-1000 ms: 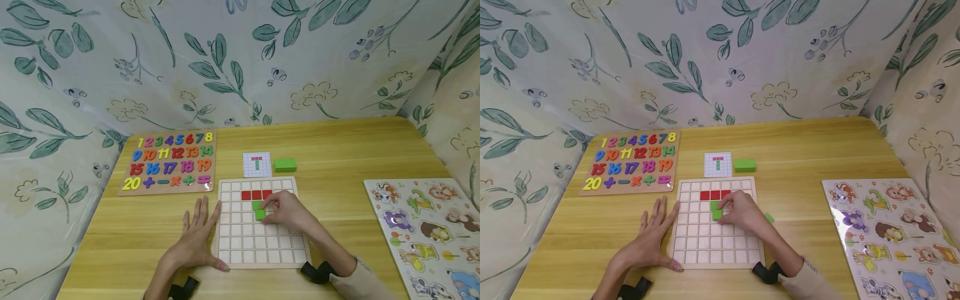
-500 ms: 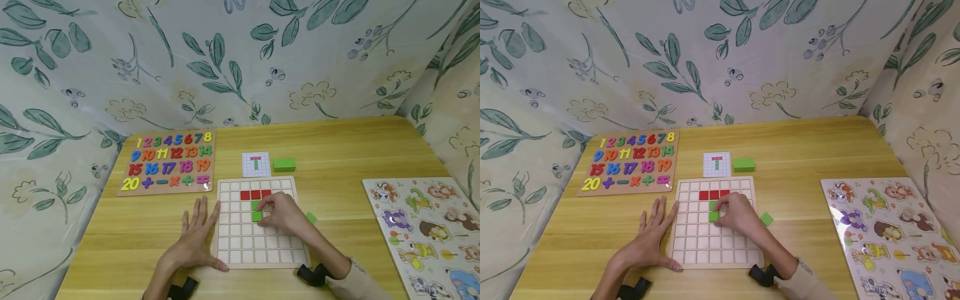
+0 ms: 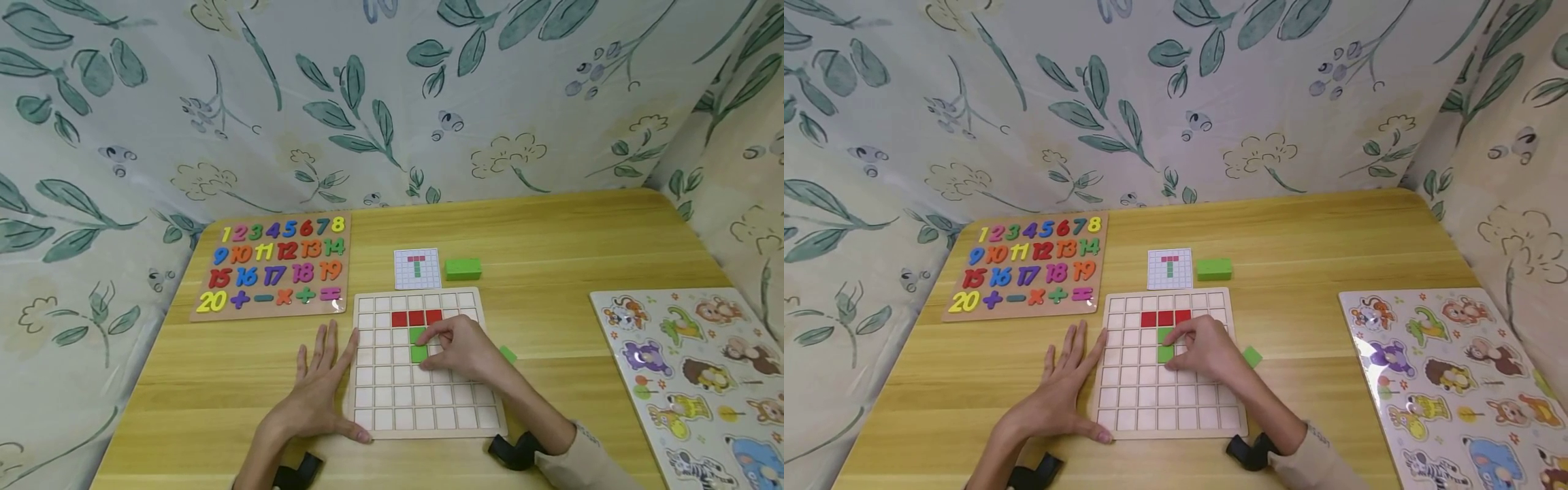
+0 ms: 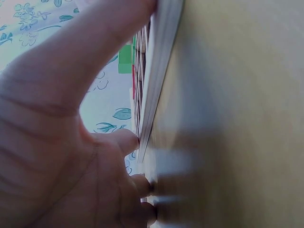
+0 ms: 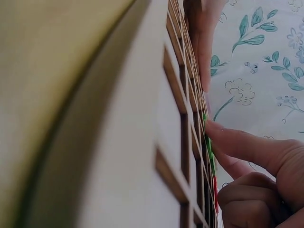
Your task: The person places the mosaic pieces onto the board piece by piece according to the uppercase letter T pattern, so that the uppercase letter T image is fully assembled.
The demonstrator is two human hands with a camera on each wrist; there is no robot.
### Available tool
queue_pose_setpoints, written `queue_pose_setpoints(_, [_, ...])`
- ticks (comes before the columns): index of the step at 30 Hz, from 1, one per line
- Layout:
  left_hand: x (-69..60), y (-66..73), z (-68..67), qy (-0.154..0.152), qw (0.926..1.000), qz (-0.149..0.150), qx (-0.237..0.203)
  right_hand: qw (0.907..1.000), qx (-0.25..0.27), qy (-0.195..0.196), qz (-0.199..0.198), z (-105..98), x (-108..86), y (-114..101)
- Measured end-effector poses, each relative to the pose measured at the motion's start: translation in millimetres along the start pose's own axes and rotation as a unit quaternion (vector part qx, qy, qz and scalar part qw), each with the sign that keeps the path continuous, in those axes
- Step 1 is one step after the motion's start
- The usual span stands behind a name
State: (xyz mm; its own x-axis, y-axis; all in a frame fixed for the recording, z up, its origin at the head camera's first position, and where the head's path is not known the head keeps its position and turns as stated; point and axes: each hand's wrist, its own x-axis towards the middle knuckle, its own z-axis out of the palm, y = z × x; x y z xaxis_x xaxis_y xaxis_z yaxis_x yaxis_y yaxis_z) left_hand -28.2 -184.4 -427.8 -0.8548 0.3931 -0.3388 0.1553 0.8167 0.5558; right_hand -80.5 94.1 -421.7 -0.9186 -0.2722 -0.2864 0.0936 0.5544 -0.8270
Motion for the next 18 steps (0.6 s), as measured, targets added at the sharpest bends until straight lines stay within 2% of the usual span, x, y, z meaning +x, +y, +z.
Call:
queue_pose_setpoints(5, [-0.2,0.2,0.2,0.006,1.0,0.005,-0.002,1.0,0.008,-0.005,0.001,-1.2,-1.1,2.1])
queue_pose_setpoints(9, [-0.1,0.4,0.1,0.007,0.9999,0.008,0.003,0.9996,0.024,-0.013,0.005,-10.2,-4.2,4.5])
queue_pose_setpoints(13, [0.2,0.7,0.2,0.007,0.9999,0.007,0.004,0.9991,0.039,0.003,0.015,-33.4,-12.3,11.6])
queue_pose_setpoints(18, [0.0,0.2,-0.2,-0.003,1.0,-0.002,0.008,0.9983,0.05,0.026,0.014,-66.6,-29.9,31.6])
